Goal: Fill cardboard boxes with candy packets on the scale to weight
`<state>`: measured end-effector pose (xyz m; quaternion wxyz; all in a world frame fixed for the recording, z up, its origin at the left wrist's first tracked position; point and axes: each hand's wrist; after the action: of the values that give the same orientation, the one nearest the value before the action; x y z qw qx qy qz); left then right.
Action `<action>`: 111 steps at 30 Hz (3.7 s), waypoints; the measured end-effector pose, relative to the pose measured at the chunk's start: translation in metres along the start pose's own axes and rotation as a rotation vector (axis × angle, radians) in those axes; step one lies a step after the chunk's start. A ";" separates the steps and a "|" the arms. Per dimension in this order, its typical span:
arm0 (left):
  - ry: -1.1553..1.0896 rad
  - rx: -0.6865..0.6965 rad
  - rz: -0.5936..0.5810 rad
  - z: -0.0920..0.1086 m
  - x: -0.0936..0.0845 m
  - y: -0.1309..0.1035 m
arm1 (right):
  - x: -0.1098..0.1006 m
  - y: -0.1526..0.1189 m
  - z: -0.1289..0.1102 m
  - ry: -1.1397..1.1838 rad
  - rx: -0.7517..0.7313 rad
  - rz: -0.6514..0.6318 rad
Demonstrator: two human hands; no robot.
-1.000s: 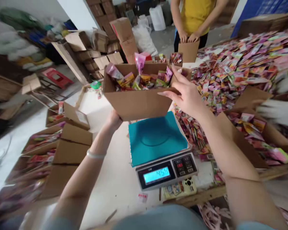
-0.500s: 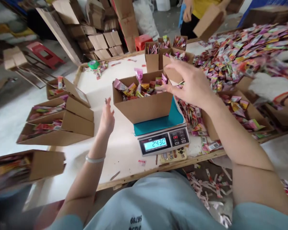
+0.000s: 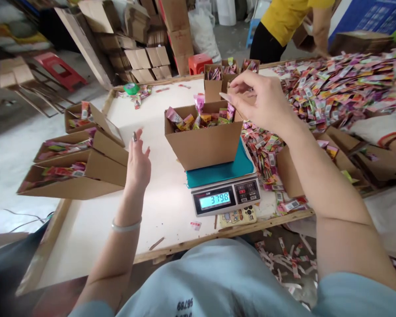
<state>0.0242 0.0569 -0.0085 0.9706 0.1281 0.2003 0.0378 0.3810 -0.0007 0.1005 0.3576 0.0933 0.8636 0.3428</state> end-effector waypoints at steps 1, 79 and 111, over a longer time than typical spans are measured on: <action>-0.013 0.000 0.000 0.002 0.002 0.000 | 0.004 0.002 0.000 0.022 0.011 -0.012; -0.123 -0.208 0.195 -0.026 -0.014 -0.057 | -0.013 -0.026 0.014 -0.401 0.219 0.101; -0.088 -0.264 0.267 -0.048 -0.036 -0.068 | 0.006 -0.176 0.084 -0.737 0.658 -0.024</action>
<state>-0.0268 -0.0024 -0.0553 0.9731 0.0268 0.1320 0.1867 0.4485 -0.0855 -0.0619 0.5948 0.3065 0.7431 -0.0081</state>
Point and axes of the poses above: each hand's wrist, its own y-axis towards the middle knuckle, its own x-axis out of the palm, z = x × y, and after that the axes turned 10 degrees about y, right-handed
